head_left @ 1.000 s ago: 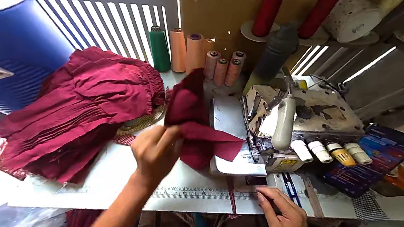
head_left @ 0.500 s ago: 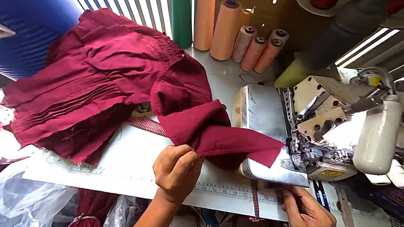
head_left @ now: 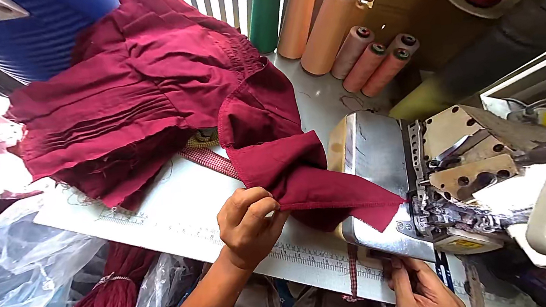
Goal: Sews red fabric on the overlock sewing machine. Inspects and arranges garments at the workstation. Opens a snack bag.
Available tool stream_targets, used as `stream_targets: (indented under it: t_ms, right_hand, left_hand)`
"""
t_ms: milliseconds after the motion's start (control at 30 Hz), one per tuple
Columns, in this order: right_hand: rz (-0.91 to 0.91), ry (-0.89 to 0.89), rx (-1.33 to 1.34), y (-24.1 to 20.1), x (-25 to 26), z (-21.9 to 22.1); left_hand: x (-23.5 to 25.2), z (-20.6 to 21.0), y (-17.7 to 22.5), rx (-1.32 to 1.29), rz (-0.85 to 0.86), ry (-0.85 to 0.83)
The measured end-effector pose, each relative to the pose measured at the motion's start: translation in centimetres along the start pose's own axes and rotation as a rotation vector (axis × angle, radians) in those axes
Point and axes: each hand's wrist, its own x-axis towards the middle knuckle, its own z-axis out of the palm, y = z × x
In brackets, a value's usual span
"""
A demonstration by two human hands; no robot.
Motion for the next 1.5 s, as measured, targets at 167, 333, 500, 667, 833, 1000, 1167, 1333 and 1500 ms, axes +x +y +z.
stream_targets:
  t_ms: [167,333,500,667,833,1000,1167,1333,1500]
  right_hand:
    - [-0.012,0.054,-0.007,0.0,0.0,0.2]
    - [-0.053,0.045,0.058,0.4,-0.2,-0.1]
    - [-0.055,0.11,0.037,0.5,-0.4,0.3]
    - [0.012,0.182,0.142,0.2,-0.8,0.8]
    - [-0.062,0.151,0.032,0.5,-0.8,0.8]
    - [-0.084,0.119,-0.007,0.2,-0.3,0.9]
    - [-0.079,0.082,-0.042,0.1,-0.5,0.6]
    - [-0.068,0.083,-0.01,0.1,-0.6,0.6]
    - [0.006,0.155,0.178,0.0,-0.9,0.9]
  left_hand:
    - [0.0,0.0,-0.1,-0.028,-0.004,-0.034]
    - [0.3,-0.9,-0.2,-0.019,0.048,-0.1]
    - [-0.1,-2.4,-0.6,-0.004,0.067,-0.202]
    - [-1.0,-3.6,-0.9,0.018,0.081,-0.193]
    - [-1.0,-3.3,-1.0,0.032,0.06,-0.15]
    - [-1.0,-3.4,-1.0,0.035,0.033,-0.107]
    - [-1.0,-3.5,-1.0,0.049,-0.009,-0.075]
    - [-1.1,-3.5,-1.2,0.016,-0.022,-0.063]
    - [-0.9,-3.1,-1.0,0.001,-0.017,-0.085]
